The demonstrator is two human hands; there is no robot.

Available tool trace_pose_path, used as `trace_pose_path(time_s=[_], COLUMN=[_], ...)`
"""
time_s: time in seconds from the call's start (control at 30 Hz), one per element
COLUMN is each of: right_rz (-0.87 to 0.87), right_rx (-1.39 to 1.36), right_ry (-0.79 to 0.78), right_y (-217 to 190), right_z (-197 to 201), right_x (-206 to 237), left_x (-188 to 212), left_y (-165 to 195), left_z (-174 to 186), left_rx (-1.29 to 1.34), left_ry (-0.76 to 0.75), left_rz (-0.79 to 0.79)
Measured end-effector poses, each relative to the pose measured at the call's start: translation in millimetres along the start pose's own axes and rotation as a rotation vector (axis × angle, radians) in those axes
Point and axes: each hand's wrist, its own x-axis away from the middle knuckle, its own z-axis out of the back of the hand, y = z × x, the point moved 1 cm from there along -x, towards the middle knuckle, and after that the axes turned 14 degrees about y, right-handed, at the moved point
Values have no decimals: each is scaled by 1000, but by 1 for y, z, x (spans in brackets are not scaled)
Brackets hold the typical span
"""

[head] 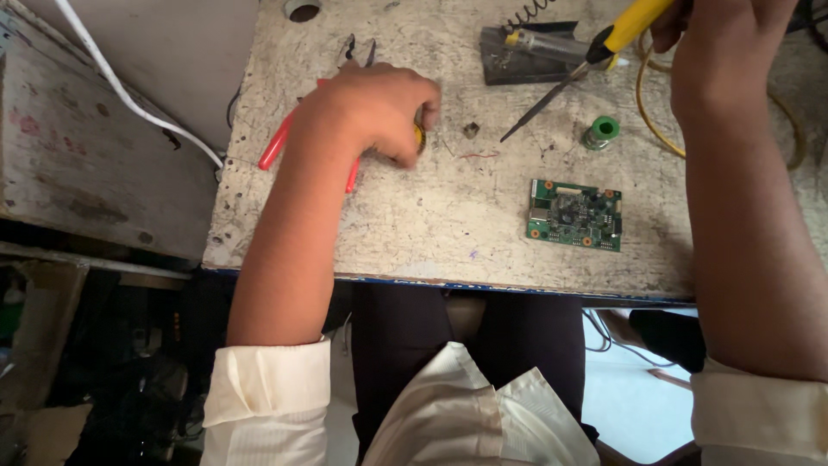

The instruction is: The person sits at a workbench and solders a green circuit board. They first handle a small round tin and a component, then pick up a soldering iron and apply it to points on the board, holding the board steady with the other hand while working on different spots.

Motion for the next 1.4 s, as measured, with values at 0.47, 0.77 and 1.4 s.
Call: trace_pose_path(time_s=[0.47,0.77,1.4], right_rz=[36,-115,-194], right_rx=[-37,-82,-116], right_ry=[-3,25,-176], right_y=[16,-15,-56], right_z=[13,-8,-57], right_x=[-2,-3,-2], left_x=[7,-9,-18], left_y=[10,0,-26], left_z=[9,-4,-13], left_rx=[126,48,-16], left_ry=[-156,203,408], left_rz=[6,-24,9])
